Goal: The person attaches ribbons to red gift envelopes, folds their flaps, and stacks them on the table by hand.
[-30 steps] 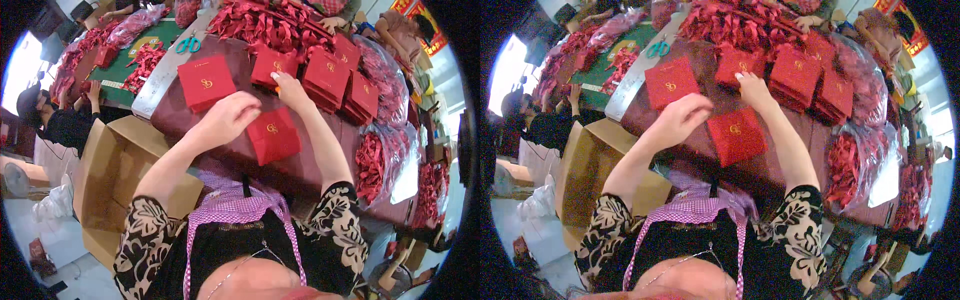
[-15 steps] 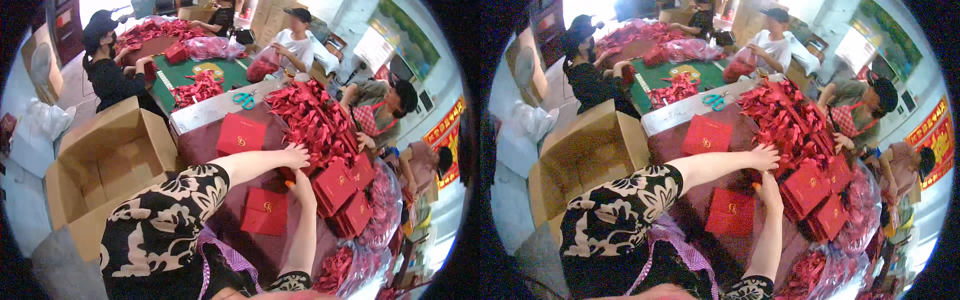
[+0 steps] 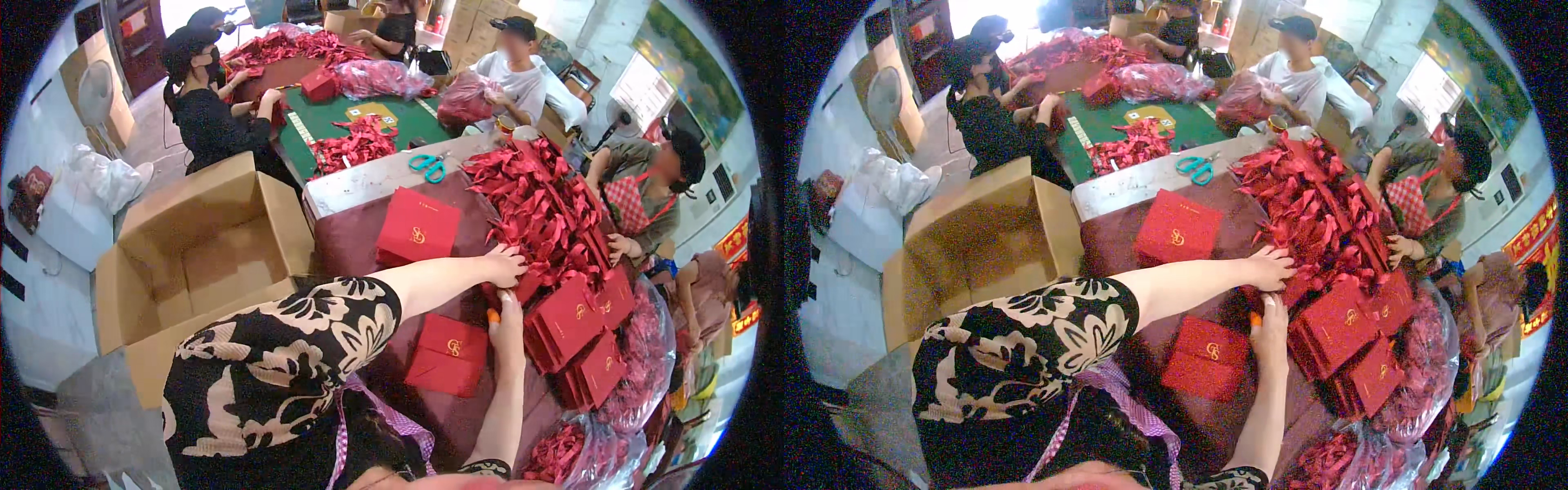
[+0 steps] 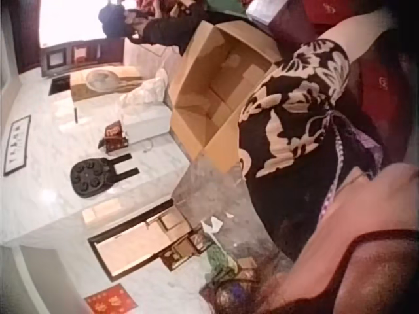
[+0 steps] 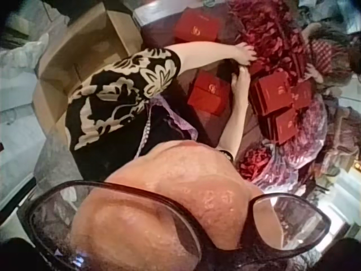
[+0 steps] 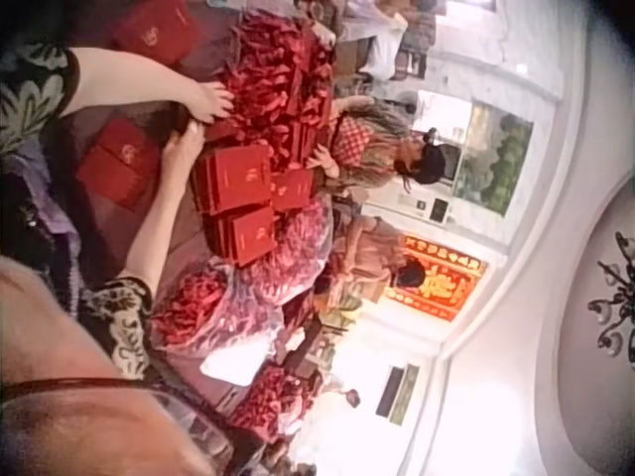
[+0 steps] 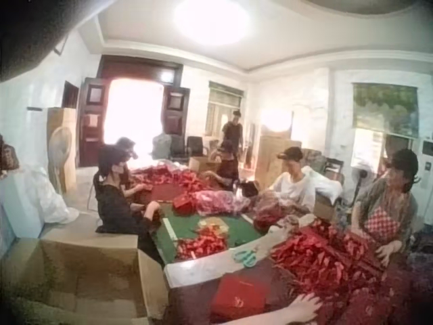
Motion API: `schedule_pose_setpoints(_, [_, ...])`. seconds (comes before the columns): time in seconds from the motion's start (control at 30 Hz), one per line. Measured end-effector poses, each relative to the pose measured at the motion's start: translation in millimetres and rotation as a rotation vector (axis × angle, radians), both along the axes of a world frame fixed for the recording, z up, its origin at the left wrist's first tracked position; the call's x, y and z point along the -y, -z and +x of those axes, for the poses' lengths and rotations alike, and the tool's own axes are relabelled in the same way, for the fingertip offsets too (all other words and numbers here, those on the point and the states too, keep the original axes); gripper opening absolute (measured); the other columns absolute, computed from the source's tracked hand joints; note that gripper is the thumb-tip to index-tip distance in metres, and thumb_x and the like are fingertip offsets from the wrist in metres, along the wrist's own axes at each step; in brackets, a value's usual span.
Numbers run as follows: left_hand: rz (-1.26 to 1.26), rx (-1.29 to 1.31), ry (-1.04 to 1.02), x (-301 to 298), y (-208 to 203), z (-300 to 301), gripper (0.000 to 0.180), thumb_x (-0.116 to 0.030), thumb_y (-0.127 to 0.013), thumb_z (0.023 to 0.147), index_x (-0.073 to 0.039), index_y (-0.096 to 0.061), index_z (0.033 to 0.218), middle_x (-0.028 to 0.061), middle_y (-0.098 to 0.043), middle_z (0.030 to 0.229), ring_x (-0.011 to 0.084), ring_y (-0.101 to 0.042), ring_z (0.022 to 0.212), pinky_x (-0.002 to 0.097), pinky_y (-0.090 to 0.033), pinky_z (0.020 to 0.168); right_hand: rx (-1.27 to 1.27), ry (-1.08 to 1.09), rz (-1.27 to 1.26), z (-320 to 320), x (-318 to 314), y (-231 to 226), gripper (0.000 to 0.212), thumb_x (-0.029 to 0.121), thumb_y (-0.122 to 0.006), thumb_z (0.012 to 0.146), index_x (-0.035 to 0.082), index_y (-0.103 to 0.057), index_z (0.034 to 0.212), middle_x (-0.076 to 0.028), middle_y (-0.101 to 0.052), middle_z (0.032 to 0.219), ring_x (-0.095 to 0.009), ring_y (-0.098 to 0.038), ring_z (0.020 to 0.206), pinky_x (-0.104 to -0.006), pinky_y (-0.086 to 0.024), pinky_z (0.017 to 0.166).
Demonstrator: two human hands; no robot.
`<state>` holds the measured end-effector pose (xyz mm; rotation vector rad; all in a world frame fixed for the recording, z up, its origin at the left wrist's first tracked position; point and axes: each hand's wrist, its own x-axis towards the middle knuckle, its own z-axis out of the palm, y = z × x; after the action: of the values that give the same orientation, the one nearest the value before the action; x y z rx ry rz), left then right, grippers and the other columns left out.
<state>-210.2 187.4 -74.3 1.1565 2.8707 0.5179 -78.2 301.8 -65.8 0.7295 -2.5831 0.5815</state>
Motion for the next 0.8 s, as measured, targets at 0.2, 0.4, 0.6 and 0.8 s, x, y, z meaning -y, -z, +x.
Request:
schedule_pose_setpoints(0.2, [-0.024,-0.001,0.041,-6,-8,10,0.056,-0.040,-0.050,0.086,-0.013,-0.043,0.135,0.0090,-0.036,0.142,0.0319,-0.024,0.135,0.0490,-0.020,0.107,0.196,0.011,-0.143,22,-19,-19,0.035,0.002,-0.062,0.078,-0.001,-0.053,0.112,-0.022,-0.057,0.113,-0.038,-0.052,0.106,-0.0437,-0.040,0.094])
schedule_pose_setpoints(0.4, [-0.027,-0.008,0.018,0,-9,0,0.057,-0.042,-0.050,0.086,-0.012,-0.043,0.134,0.0108,-0.035,0.142,0.0324,-0.026,0.134,0.0487,-0.022,0.106,0.147,-0.019,-0.076,93,1,-44,0.035,0.002,-0.061,0.078,0.007,-0.055,0.112,-0.018,-0.057,0.116,-0.038,-0.050,0.111,-0.0462,-0.037,0.098])
schedule_pose_setpoints(0.6, [0.043,-0.059,-0.008,-13,-20,9,0.060,-0.034,-0.059,0.081,-0.005,-0.041,0.131,0.0156,-0.034,0.141,0.0365,-0.030,0.131,0.0514,-0.027,0.103,0.237,0.101,-0.094,169,0,-51,0.033,0.005,-0.061,0.079,0.008,-0.056,0.112,-0.018,-0.056,0.118,-0.038,-0.050,0.112,-0.0472,-0.036,0.100])
schedule_pose_setpoints(0.8, [0.083,-0.215,-0.033,-18,-33,21,0.055,-0.026,-0.058,0.080,-0.001,-0.043,0.127,0.0194,-0.033,0.141,0.0418,-0.029,0.130,0.0573,-0.027,0.101,0.233,0.268,-0.258,220,13,-36,0.031,0.001,-0.060,0.080,0.006,-0.059,0.110,-0.019,-0.056,0.120,-0.035,-0.052,0.111,-0.0412,-0.040,0.097])
